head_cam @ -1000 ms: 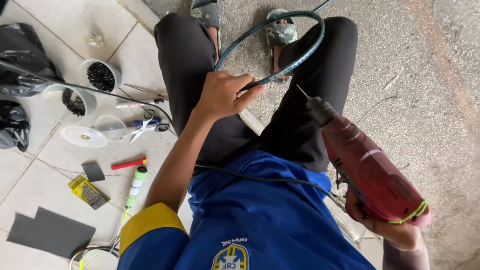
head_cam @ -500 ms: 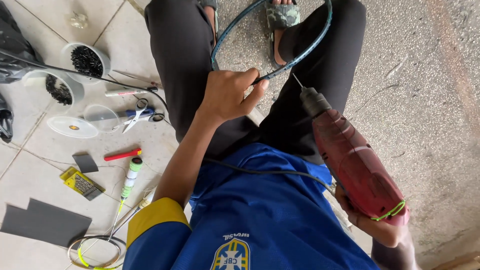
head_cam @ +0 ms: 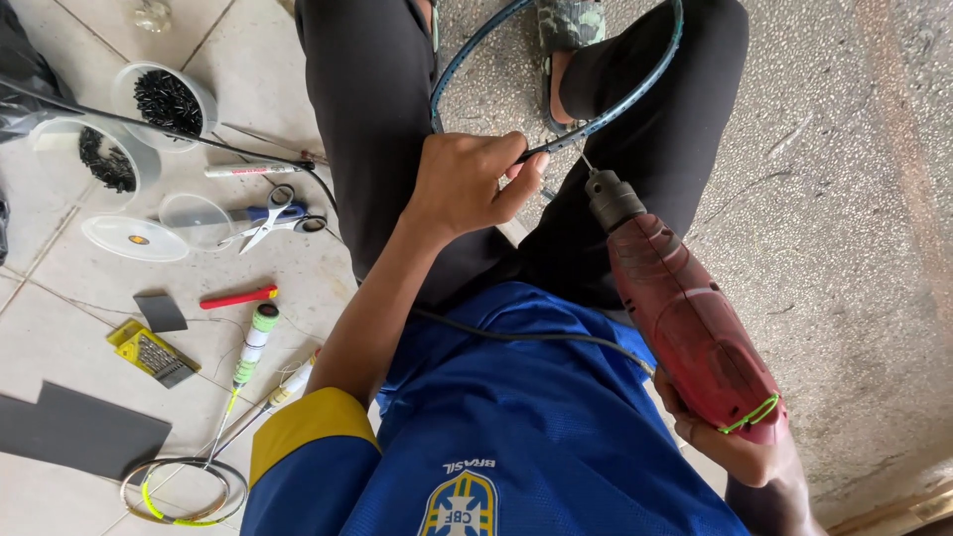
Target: Drilling a hole in a badminton racket frame and trimming the edges with a small knife.
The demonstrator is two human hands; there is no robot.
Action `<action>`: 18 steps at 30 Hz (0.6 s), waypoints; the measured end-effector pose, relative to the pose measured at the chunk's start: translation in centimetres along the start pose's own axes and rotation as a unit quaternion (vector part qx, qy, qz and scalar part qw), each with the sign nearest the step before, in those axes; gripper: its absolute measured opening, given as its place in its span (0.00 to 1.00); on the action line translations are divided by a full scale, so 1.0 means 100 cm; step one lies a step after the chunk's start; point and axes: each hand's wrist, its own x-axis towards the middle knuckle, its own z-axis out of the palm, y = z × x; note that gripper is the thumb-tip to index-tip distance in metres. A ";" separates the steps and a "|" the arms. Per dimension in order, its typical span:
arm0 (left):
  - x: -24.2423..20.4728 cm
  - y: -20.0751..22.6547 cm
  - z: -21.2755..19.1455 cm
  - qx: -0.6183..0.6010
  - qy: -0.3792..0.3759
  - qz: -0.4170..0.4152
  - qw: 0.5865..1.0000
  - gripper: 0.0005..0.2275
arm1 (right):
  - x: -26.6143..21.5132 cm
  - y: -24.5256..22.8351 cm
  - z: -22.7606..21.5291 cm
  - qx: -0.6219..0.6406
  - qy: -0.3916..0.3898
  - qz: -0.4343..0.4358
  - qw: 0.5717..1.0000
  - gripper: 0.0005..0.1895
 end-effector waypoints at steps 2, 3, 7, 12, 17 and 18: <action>-0.001 0.001 0.000 0.002 -0.004 -0.015 1.000 0.18 | -0.005 0.022 -0.004 0.055 0.085 0.110 0.989 0.27; -0.001 0.000 0.000 0.003 -0.003 -0.016 1.000 0.18 | -0.004 0.020 -0.004 0.054 0.084 0.110 0.989 0.27; -0.001 -0.001 0.001 0.003 -0.013 -0.012 1.000 0.18 | 0.001 0.013 0.001 -0.049 0.125 0.186 0.973 0.25; -0.002 -0.002 0.001 0.004 -0.017 -0.005 1.000 0.18 | -0.003 0.032 -0.009 -0.029 0.096 0.191 0.976 0.22; -0.003 -0.005 0.004 0.003 -0.029 -0.004 1.000 0.18 | 0.000 0.007 0.002 0.020 0.029 0.038 0.999 0.20; -0.003 -0.005 0.005 0.003 -0.028 -0.004 1.000 0.18 | 0.007 -0.002 0.011 0.020 0.030 0.037 0.999 0.20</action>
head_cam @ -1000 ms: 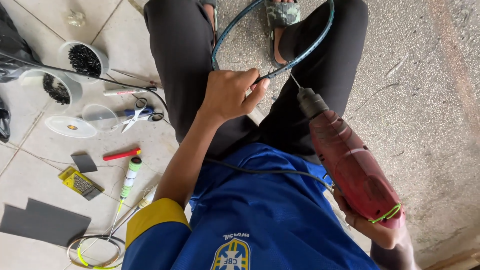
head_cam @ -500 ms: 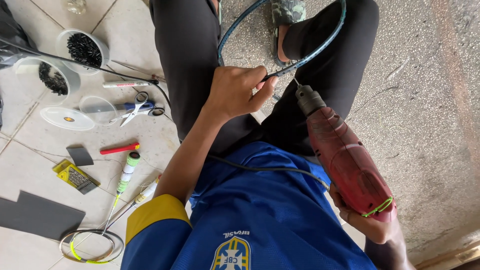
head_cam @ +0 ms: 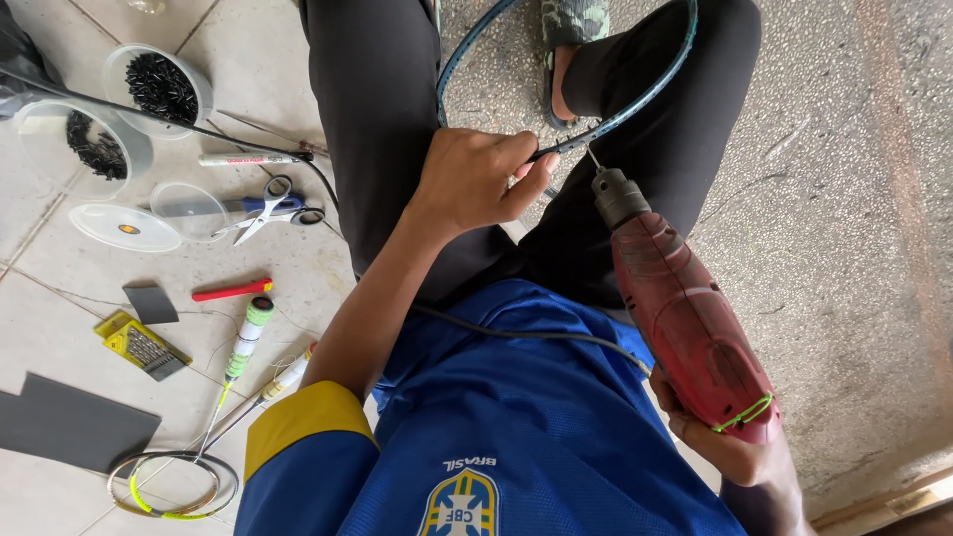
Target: Drilling a hole in a badminton racket frame and trimming the edges with a small knife.
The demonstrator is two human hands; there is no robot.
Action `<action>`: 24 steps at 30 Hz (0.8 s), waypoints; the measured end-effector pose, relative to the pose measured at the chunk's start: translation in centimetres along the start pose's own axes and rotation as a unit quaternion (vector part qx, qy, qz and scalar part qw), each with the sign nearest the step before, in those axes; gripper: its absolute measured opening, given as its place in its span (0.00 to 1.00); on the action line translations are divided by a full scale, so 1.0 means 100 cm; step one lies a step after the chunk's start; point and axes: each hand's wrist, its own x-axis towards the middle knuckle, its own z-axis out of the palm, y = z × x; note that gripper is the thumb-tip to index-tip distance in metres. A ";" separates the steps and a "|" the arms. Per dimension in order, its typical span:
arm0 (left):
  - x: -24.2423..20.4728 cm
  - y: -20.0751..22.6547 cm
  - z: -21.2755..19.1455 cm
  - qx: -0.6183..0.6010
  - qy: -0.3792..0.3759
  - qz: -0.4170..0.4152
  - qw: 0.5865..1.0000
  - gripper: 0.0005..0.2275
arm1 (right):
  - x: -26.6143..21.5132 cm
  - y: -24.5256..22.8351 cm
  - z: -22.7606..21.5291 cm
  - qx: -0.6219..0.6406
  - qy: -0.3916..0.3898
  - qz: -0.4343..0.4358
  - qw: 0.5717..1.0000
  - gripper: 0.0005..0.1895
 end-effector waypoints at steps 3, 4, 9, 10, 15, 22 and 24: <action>-0.003 -0.001 0.003 0.001 -0.005 0.000 1.000 0.19 | 0.006 -0.017 0.016 -0.063 0.164 0.261 0.949 0.33; -0.004 -0.002 0.004 0.001 -0.008 0.002 1.000 0.19 | 0.002 -0.013 0.014 -0.007 0.154 0.253 0.955 0.29; -0.004 -0.005 0.005 -0.034 0.024 -0.002 0.999 0.16 | -0.002 -0.013 0.011 0.042 0.129 0.212 0.968 0.26; -0.004 -0.006 0.006 -0.033 0.026 0.001 0.999 0.16 | -0.002 -0.014 0.011 0.040 0.117 0.188 0.974 0.27; -0.008 -0.008 0.012 0.015 -0.008 0.017 1.000 0.19 | 0.000 -0.024 0.016 0.031 0.082 0.119 0.989 0.30; -0.010 -0.010 0.014 0.017 -0.010 0.003 1.000 0.19 | 0.013 -0.019 0.017 -0.042 0.126 0.159 0.978 0.26; -0.010 -0.010 0.014 0.018 -0.016 0.003 1.000 0.20 | 0.017 -0.015 0.015 -0.104 0.118 0.121 0.980 0.29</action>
